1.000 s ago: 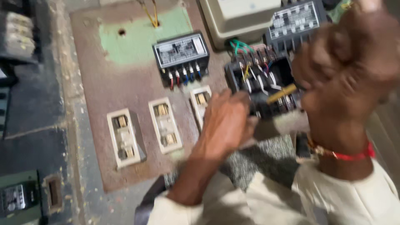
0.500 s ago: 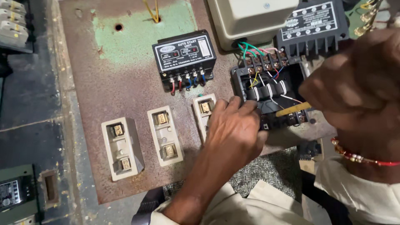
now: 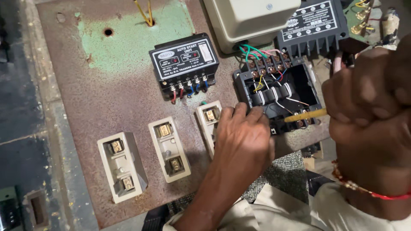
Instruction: The person wires an electrical control panel by inserting wires into terminal blocks, securing them with a screwdriver, and cleaning the workspace with a brush.
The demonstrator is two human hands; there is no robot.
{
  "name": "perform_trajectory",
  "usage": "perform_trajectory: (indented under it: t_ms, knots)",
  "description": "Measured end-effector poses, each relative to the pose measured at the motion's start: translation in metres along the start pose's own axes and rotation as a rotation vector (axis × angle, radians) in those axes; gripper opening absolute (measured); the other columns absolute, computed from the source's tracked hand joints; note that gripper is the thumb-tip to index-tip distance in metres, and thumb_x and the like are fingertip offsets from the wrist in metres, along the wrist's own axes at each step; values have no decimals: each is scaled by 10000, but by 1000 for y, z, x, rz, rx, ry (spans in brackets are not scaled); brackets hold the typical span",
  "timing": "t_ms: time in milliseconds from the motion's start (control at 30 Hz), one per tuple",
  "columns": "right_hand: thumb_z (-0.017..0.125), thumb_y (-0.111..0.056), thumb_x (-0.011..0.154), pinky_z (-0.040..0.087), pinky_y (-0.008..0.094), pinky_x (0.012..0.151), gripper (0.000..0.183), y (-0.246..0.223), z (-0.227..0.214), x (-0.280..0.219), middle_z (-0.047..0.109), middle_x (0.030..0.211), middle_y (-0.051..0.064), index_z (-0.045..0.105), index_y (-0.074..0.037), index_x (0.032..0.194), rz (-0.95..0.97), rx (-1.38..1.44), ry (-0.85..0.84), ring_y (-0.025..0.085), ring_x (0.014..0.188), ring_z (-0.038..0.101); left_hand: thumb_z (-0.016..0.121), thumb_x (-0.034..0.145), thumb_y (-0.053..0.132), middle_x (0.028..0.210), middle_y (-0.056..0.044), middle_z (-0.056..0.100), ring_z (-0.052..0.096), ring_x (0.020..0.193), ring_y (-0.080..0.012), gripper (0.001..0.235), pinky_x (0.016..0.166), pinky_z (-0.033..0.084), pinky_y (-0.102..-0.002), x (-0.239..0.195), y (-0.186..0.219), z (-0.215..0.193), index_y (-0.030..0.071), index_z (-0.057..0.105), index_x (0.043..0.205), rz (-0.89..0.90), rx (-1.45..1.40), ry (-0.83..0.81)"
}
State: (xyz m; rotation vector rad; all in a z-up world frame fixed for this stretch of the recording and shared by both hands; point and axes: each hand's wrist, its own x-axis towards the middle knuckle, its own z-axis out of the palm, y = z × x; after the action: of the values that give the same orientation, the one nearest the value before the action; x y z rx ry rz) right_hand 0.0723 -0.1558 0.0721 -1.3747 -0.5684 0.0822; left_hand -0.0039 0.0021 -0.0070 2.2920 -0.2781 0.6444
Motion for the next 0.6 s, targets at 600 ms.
perform_trajectory:
  t_ms: [600]
  knots:
    - [606,-314,1114,410,255,659,336,-7,-64,-55,530,765,8,525,-94,874,49,-382,231,96,655,486,799,666,74,1323,-231,568,591,1097,-399,537,945,440,-491,9,-2,-8,-21,676,1180,-72,-12,-216]
